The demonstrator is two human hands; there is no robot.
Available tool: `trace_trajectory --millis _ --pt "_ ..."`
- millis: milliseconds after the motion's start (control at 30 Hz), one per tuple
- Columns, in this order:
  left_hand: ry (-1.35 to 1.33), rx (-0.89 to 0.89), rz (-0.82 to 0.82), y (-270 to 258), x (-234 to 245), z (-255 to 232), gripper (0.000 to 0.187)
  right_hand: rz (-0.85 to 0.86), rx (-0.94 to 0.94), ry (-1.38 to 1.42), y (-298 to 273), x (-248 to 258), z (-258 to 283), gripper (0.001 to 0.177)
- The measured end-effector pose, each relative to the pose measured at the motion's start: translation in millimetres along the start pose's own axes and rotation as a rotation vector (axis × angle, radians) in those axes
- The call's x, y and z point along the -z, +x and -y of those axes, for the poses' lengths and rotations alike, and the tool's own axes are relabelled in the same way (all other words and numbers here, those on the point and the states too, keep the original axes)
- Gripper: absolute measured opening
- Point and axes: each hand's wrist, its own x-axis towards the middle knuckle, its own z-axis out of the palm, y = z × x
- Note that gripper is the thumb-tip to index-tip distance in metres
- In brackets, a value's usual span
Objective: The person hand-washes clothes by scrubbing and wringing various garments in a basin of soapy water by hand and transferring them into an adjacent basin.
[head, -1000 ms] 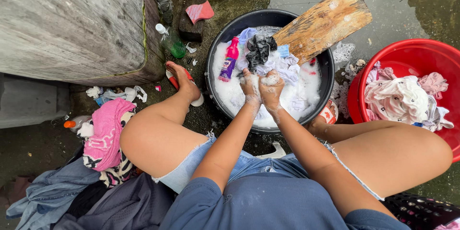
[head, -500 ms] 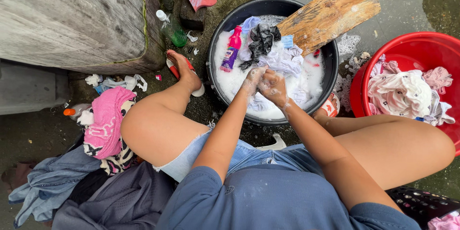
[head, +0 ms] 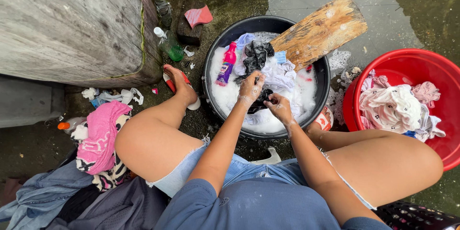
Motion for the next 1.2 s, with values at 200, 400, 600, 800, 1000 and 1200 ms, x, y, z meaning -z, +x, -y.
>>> trace_trajectory --millis 200,400,600,800,1000,1200 --pt "0.208 -0.165 0.068 10.5 -7.9 27.4 0.027 -0.068 -0.053 0.661 16.6 8.9 21.7 0.006" --pt "-0.098 0.0 0.273 18.1 -8.9 -30.7 0.018 -0.104 0.079 0.726 36.8 58.9 78.4 0.01" --pt "-0.008 -0.183 0.116 75.5 -53.4 -54.6 0.01 -0.288 0.337 0.478 72.2 114.7 107.1 0.011" --pt "0.239 -0.313 0.06 141.7 -120.8 16.9 0.019 -0.351 0.143 0.204 115.5 95.9 48.0 0.027" --pt "0.61 -0.164 0.28 167.2 -148.2 55.7 0.062 -0.179 0.152 0.038 114.6 66.3 -9.1 0.07" --pt "0.869 0.025 0.484 169.7 -137.0 26.0 0.081 -0.105 0.096 -0.337 98.8 38.9 -29.7 0.085"
